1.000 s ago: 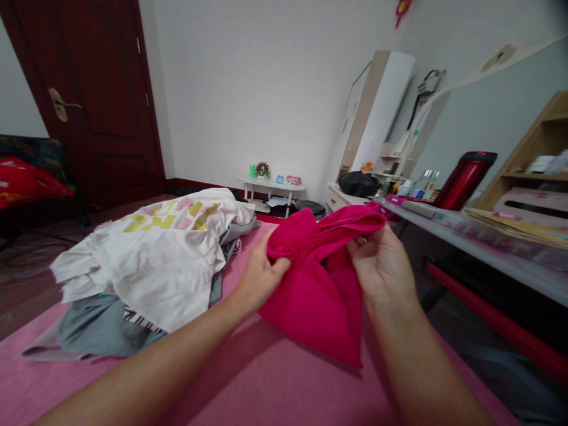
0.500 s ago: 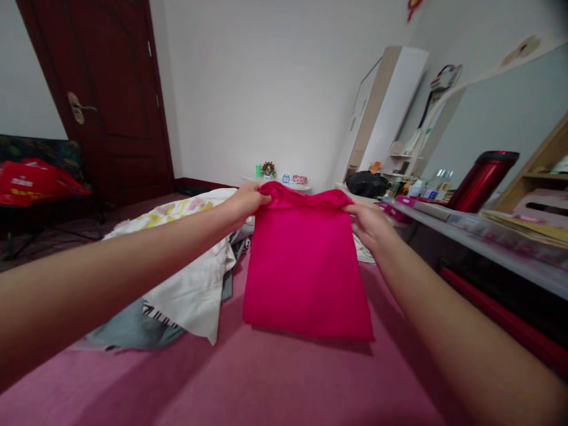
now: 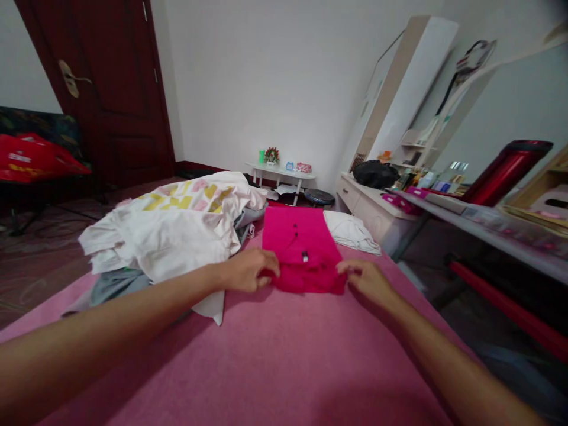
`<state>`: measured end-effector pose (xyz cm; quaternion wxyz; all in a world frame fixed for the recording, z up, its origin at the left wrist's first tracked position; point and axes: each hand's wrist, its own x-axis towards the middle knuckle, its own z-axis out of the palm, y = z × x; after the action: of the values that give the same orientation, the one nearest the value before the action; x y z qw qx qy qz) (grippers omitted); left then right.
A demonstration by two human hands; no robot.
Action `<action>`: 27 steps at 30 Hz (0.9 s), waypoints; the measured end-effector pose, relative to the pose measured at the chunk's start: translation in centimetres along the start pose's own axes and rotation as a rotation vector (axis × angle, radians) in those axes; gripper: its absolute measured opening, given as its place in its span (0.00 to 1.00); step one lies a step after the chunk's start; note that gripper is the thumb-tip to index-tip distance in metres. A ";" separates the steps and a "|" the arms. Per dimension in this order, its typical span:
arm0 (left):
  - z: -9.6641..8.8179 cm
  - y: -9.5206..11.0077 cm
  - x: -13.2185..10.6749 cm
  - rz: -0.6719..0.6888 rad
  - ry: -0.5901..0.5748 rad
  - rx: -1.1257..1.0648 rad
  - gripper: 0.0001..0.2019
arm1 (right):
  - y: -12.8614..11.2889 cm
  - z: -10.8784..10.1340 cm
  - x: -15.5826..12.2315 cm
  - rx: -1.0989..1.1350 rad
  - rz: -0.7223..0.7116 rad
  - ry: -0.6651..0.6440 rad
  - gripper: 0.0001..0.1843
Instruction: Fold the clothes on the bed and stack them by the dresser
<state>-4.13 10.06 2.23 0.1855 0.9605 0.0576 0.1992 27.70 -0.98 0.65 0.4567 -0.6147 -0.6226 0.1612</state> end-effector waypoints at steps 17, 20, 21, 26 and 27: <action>5.6 -3.3 -1.0 -0.455 0.286 -0.021 0.09 | 2.9 5.9 -1.1 -0.455 -0.135 0.130 0.18; 5.0 -2.8 -0.7 -0.474 0.351 -0.089 0.07 | 2.5 5.2 -1.0 -0.363 -0.150 0.187 0.14; 4.5 -2.4 -0.6 -0.470 0.391 -0.107 0.07 | 1.9 4.9 -1.1 -0.333 -0.165 0.222 0.13; 1.4 0.4 -1.1 -0.327 0.423 -0.099 0.09 | -1.3 3.0 -2.5 -0.326 -0.275 0.224 0.10; 1.0 0.7 -1.2 -0.319 0.331 -0.081 0.11 | -1.6 2.6 -2.6 -0.344 -0.260 0.141 0.09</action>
<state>-4.81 8.80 1.18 0.2411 0.8852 0.2303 0.3245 24.25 -2.76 -0.48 0.4044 -0.6077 -0.6815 -0.0511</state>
